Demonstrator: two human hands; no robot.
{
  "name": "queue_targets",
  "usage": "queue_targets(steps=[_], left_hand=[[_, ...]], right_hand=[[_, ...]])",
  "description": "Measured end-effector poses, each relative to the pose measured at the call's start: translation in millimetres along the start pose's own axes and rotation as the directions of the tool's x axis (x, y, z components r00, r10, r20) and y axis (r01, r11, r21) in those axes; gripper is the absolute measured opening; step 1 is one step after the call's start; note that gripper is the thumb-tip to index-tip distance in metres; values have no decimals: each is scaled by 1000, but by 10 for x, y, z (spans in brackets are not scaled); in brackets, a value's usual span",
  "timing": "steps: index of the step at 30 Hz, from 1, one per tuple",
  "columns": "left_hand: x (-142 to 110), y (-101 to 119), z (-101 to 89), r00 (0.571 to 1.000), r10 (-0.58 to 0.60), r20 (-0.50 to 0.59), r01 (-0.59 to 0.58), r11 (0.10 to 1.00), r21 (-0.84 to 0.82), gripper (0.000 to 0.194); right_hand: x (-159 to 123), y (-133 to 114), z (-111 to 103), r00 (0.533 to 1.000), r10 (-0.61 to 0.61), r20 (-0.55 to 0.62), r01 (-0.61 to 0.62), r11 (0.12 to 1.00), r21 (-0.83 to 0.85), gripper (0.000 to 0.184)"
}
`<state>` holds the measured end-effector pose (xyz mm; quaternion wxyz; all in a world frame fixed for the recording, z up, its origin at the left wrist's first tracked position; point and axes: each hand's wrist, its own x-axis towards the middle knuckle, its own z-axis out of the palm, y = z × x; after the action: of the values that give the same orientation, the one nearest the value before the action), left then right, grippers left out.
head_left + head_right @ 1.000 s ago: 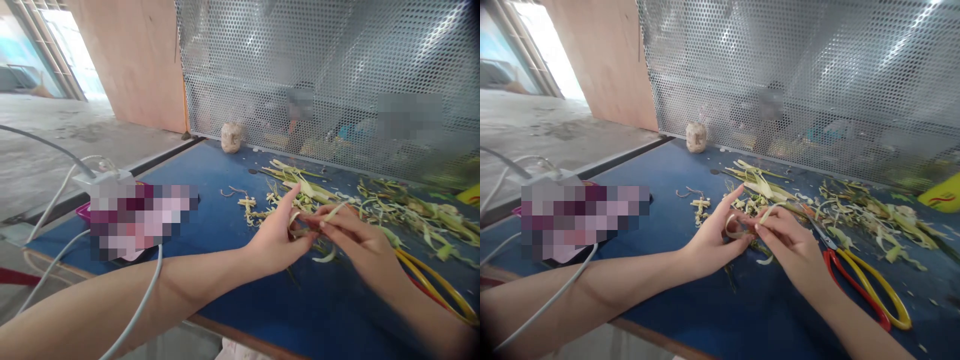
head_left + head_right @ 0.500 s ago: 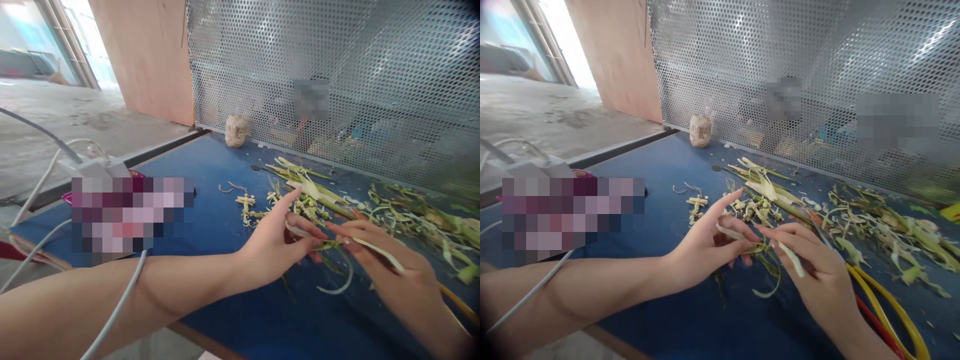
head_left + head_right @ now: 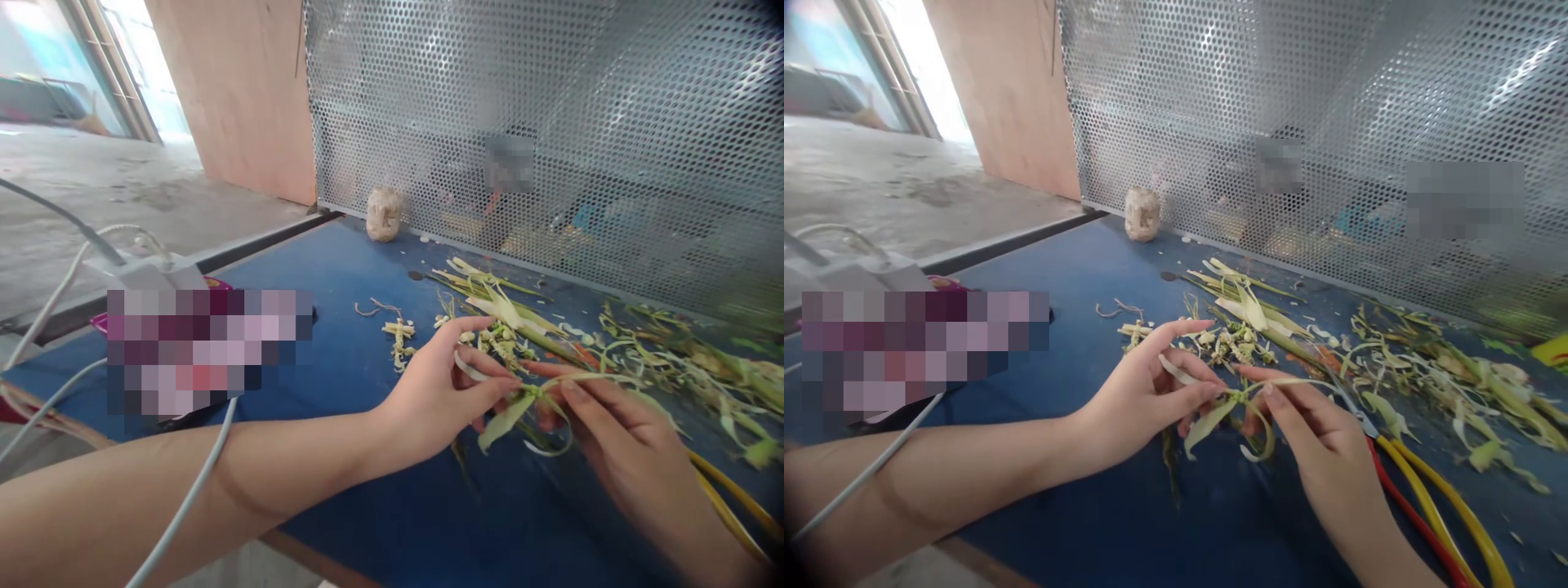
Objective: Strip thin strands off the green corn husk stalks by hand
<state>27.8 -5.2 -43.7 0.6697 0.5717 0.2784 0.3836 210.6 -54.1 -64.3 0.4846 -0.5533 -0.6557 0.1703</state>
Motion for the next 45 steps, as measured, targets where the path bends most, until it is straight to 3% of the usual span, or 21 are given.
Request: queue_targets(steps=[3, 6, 10, 12, 15, 18, 29, 35, 41, 45], left_hand=[[19, -3, -20, 999, 12, -47, -14, 999, -37, 51], [50, -47, -33, 997, 22, -69, -31, 991, -127, 50], [72, -83, -26, 999, -12, -48, 3, 982, -187, 54], [70, -79, -20, 1000, -22, -1, 21, 981, -193, 58], [65, -70, -17, 998, -41, 48, 50, 982, -185, 58], [68, -81, -26, 997, -63, 49, 70, 982, -173, 55], [60, -87, -11, 996, -47, 79, 63, 973, -220, 52], [74, -65, -10, 999, -12, 44, 21, 981, -194, 48], [71, -43, -35, 999, 0, 45, 16, 938, -347, 66], [61, -54, -38, 989, 9, 149, 54, 911, -409, 90]], right_hand=[[-2, -59, 4, 985, 132, 110, -145, 982, 118, 24], [-16, -132, 33, 982, 146, 117, -154, 986, 60, 23], [-55, -155, 89, 1000, 15, 9, -14, 991, -132, 20], [-72, -142, 98, 993, -121, -3, 117, 966, -232, 15], [-76, -132, 87, 929, -340, 147, 370, 873, -318, 22], [-64, -144, 77, 886, -391, 250, 461, 803, -378, 29], [-69, -189, 51, 919, -346, 189, 395, 807, -440, 10], [-78, -192, 14, 936, -320, 149, 353, 837, -419, 7], [-83, -148, 25, 977, -193, 89, 209, 946, -246, 10], [-66, -131, 29, 976, -203, 78, 216, 941, -259, 10]])
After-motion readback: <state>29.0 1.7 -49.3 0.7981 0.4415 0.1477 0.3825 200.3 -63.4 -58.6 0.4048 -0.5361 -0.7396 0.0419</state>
